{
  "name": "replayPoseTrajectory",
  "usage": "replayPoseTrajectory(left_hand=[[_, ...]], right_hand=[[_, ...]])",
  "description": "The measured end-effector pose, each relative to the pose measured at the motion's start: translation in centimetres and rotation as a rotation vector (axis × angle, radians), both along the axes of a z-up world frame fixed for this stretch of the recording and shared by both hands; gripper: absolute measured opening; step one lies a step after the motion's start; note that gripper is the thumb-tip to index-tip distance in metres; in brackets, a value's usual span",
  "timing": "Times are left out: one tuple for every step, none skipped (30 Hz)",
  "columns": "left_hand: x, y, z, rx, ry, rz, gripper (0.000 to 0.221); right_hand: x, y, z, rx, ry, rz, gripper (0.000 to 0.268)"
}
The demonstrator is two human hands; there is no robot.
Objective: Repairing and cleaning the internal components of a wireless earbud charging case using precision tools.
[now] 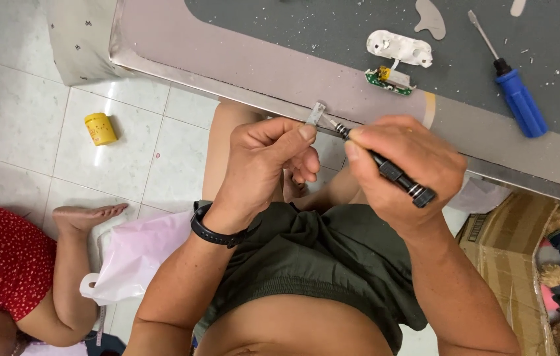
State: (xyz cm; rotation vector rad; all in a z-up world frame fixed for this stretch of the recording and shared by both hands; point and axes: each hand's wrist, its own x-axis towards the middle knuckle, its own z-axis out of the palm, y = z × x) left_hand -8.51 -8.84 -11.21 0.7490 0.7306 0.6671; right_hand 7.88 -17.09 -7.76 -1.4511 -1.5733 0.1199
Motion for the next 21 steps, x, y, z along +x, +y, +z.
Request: replayPoseTrajectory(left_hand=[[-0.01, 0.00, 0.05, 0.000, 0.001, 0.000, 0.016], [-0.02, -0.01, 0.10, 0.001, -0.001, 0.003, 0.015], [0.11, 0.02, 0.15, 0.002, -0.006, 0.001, 0.015], [-0.06, -0.06, 0.17, 0.004, -0.009, -0.003, 0.015], [0.03, -0.08, 0.18, -0.008, -0.014, 0.013, 0.014], [0.14, -0.10, 0.18, -0.021, -0.018, 0.029, 0.013], [0.21, -0.07, 0.20, -0.022, -0.024, 0.022, 0.013], [0.24, -0.04, 0.20, -0.016, -0.009, 0.021, 0.014], [0.20, -0.02, 0.22, -0.009, 0.008, 0.021, 0.014], [0.18, -0.06, 0.07, -0.009, 0.005, 0.015, 0.014], [0.16, -0.02, -0.04, 0.010, 0.012, 0.011, 0.015], [0.10, 0.03, -0.17, 0.030, 0.019, 0.008, 0.015], [0.13, 0.05, -0.19, 0.029, 0.020, 0.007, 0.015], [0.14, 0.05, -0.22, 0.023, 0.019, 0.010, 0.015], [0.18, 0.06, -0.23, 0.017, 0.019, 0.012, 0.015], [0.15, -0.01, -0.24, 0.017, 0.020, 0.011, 0.015], [0.15, -0.01, -0.22, 0.028, 0.020, 0.010, 0.015], [0.13, -0.01, -0.22, 0.039, 0.021, 0.009, 0.014], [0.11, 0.00, -0.24, 0.038, 0.023, 0.010, 0.014], [0.08, -0.01, -0.27, 0.032, 0.022, 0.012, 0.015], [0.15, 0.03, -0.28, 0.027, 0.020, 0.013, 0.015]], right_hand=[[-0.09, -0.02, 0.08, 0.000, 0.001, 0.000, 0.023], [-0.18, -0.05, 0.17, -0.016, 0.009, -0.020, 0.022], [-0.18, -0.12, 0.30, -0.031, 0.013, -0.045, 0.021], [-0.25, 0.00, 0.24, -0.029, 0.010, -0.049, 0.021], [-0.11, 0.11, 0.24, -0.006, 0.022, -0.006, 0.020], [0.06, 0.22, 0.24, 0.017, 0.033, 0.037, 0.020], [0.07, 0.17, 0.31, 0.016, 0.027, 0.030, 0.020], [0.06, 0.12, 0.35, 0.006, 0.021, -0.005, 0.020], [0.00, 0.08, 0.36, -0.004, 0.019, -0.040, 0.021], [0.11, 0.06, 0.32, -0.004, 0.016, -0.046, 0.021], [0.23, 0.14, 0.28, 0.009, 0.025, -0.002, 0.021], [0.32, 0.24, 0.23, 0.022, 0.033, 0.042, 0.021], [0.31, 0.26, 0.23, 0.021, 0.034, 0.041, 0.021], [0.28, 0.26, 0.21, 0.024, 0.022, 0.022, 0.022], [0.27, 0.25, 0.20, 0.027, 0.011, 0.003, 0.022], [0.32, 0.17, 0.17, 0.026, 0.012, 0.001, 0.022], [0.42, 0.17, 0.15, 0.028, 0.028, 0.031, 0.021], [0.49, 0.18, 0.13, 0.029, 0.044, 0.060, 0.021], [0.34, 0.13, 0.28, 0.028, 0.046, 0.062, 0.021], [0.19, 0.07, 0.43, 0.001, 0.023, 0.011, 0.021], [0.12, 0.01, 0.61, -0.023, 0.000, -0.042, 0.020]])
